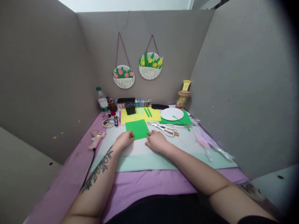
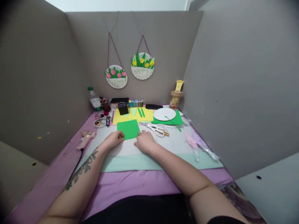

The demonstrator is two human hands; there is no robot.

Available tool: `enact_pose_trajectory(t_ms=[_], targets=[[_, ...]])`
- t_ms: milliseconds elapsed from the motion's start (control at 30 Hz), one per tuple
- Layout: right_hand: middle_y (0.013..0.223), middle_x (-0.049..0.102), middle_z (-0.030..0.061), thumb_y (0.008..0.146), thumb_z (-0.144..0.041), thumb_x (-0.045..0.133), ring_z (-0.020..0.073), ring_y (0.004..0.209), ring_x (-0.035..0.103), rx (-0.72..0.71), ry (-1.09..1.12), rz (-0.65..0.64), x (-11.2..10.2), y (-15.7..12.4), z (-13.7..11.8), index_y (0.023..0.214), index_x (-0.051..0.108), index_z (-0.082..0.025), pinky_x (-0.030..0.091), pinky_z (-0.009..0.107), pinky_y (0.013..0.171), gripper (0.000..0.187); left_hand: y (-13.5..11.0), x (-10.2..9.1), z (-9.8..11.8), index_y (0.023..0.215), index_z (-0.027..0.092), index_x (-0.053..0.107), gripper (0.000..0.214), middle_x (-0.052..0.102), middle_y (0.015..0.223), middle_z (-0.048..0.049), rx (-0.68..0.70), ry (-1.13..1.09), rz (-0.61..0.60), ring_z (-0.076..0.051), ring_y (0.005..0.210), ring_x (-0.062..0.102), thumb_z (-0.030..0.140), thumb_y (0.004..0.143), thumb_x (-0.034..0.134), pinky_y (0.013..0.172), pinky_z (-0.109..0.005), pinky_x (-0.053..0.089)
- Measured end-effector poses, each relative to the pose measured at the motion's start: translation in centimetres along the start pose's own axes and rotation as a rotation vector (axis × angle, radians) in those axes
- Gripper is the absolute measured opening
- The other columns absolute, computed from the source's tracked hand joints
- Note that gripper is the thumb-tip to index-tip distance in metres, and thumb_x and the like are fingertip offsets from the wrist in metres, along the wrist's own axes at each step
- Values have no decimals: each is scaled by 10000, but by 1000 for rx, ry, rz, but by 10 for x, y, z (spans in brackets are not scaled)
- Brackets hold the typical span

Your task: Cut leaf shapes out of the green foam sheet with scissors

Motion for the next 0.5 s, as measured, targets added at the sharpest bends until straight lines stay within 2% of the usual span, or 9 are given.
enact_pose_trajectory(t_ms=[167,267,367,500], targets=[[1148,634,153,873,-406,493,310,1080,503,61,-7,1,-3,-1,12,941,734,-125,374,398,897,377,-5,-9,-22,827,180,637,144,668,798,-23,-41,-5,-67,-153,717,593,192,691,591,591,-218,379],[1212,609,161,868,-400,507,321,1142,473,57,-2,37,-2,0,12,957,735,-119,356,401,934,372,-6,-11,-25,823,181,638,149,665,791,-19,-34,-2,-76,-152,713,586,179,683,585,585,-218,372],[1364,502,157,862,-443,515,333,1267,378,9,35,65,1,3,2,1051,709,-115,314,410,1005,425,-5,-11,-25,812,182,635,143,658,774,-15,-27,-15,-72,-151,700,578,179,678,583,579,-220,365],[1467,369,151,858,-534,489,340,1345,288,-100,99,64,6,10,-25,1191,634,-112,293,446,1046,557,-4,-9,-25,794,181,628,132,651,758,-10,1,-30,-68,-148,683,566,182,673,576,580,-225,360]])
Point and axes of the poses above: each hand's wrist, its own y-axis towards the middle knuckle, its own x-axis out of the palm, z = x × y, the point moved 8 cm from there along y, towards the middle knuckle
